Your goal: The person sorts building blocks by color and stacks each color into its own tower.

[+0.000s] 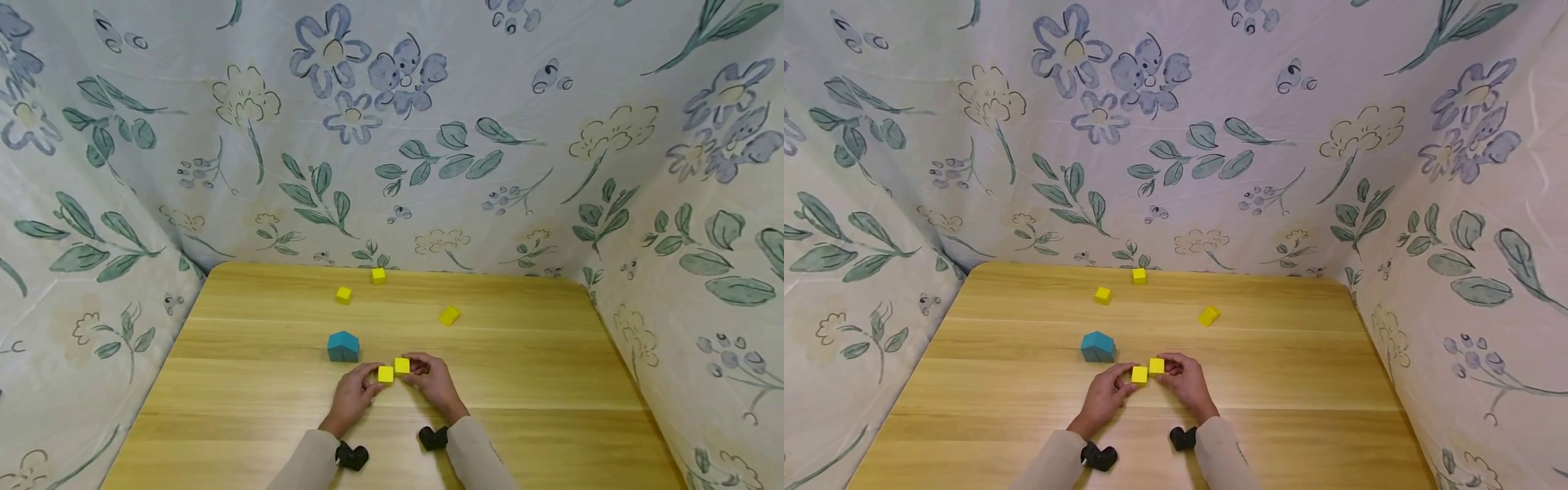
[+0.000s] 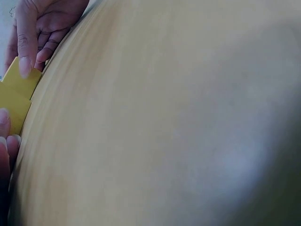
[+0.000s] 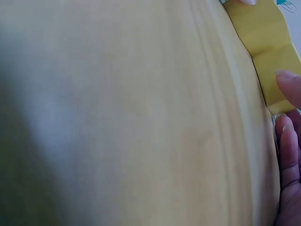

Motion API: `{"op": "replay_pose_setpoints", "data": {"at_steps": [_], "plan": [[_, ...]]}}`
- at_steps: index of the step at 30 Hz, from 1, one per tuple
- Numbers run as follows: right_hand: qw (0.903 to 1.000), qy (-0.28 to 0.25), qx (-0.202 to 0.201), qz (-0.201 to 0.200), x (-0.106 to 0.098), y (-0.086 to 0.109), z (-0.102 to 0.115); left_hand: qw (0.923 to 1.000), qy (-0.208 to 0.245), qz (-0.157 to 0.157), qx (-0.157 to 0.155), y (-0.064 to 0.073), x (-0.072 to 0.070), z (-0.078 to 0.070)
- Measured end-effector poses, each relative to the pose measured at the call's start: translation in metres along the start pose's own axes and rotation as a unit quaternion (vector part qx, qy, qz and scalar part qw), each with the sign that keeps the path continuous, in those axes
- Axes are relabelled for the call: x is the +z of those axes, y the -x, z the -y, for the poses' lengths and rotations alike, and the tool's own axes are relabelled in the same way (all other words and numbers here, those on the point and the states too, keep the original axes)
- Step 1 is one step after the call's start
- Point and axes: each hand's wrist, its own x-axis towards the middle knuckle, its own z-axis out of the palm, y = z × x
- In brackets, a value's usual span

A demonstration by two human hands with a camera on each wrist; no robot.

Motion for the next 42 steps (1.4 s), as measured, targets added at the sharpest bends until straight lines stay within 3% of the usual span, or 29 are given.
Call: {"op": "replay_pose_setpoints", "data": {"at_steps": [17, 42], "plan": [[0.9996, 0.013, 0.002, 0.026, -0.0030, 0.0004, 0.0007, 1.0000, -0.006, 0.000, 0.002, -0.0003, 0.0002, -0.0013], [0.9994, 0.022, 0.007, 0.025, -0.0018, 0.0015, 0.0020, 0.9999, -0.008, 0.000, -0.010, 0.0003, -0.0008, -0.0030]]}}
